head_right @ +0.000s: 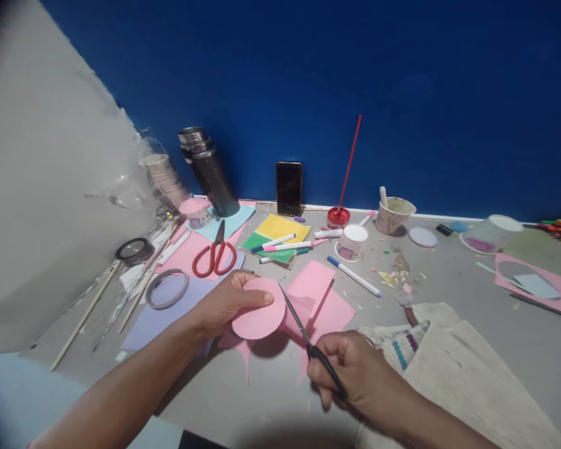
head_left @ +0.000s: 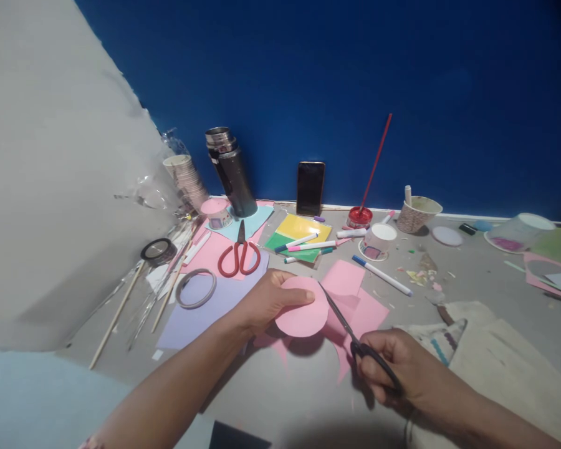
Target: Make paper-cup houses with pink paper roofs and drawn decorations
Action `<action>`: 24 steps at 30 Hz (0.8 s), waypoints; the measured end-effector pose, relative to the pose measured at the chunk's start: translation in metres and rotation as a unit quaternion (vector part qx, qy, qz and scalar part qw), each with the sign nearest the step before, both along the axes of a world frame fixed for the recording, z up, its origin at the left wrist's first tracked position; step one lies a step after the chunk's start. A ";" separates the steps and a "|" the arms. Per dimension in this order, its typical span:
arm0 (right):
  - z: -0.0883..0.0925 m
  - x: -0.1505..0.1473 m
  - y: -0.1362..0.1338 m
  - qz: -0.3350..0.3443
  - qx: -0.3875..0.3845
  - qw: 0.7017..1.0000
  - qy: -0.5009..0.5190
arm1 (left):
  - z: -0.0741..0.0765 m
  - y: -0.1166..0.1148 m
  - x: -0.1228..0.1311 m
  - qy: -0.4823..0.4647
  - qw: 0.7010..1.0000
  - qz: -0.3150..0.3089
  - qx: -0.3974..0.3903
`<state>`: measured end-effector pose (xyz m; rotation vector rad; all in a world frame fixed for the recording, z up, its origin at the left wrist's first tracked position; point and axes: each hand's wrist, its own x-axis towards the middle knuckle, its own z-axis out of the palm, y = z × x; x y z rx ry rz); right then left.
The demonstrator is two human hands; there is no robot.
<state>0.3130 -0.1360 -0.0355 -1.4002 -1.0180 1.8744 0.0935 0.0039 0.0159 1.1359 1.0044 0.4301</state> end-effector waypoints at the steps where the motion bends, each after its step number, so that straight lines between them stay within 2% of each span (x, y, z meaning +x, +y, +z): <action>1: 0.000 0.000 0.000 0.000 0.000 1.000 0.000 | 0.000 0.000 0.000 0.004 1.000 -0.004 0.001; 10: 0.011 -0.001 0.003 0.011 0.000 0.999 -0.037 | 0.002 0.001 -0.001 0.007 1.000 -0.017 0.005; 17: 0.003 0.000 -0.001 0.006 -0.003 0.999 -0.033 | 0.005 0.003 -0.001 0.013 0.999 -0.029 0.006; 24: 0.009 0.002 0.002 0.031 0.012 0.999 -0.034 | 0.005 0.002 -0.001 0.040 0.998 -0.045 0.003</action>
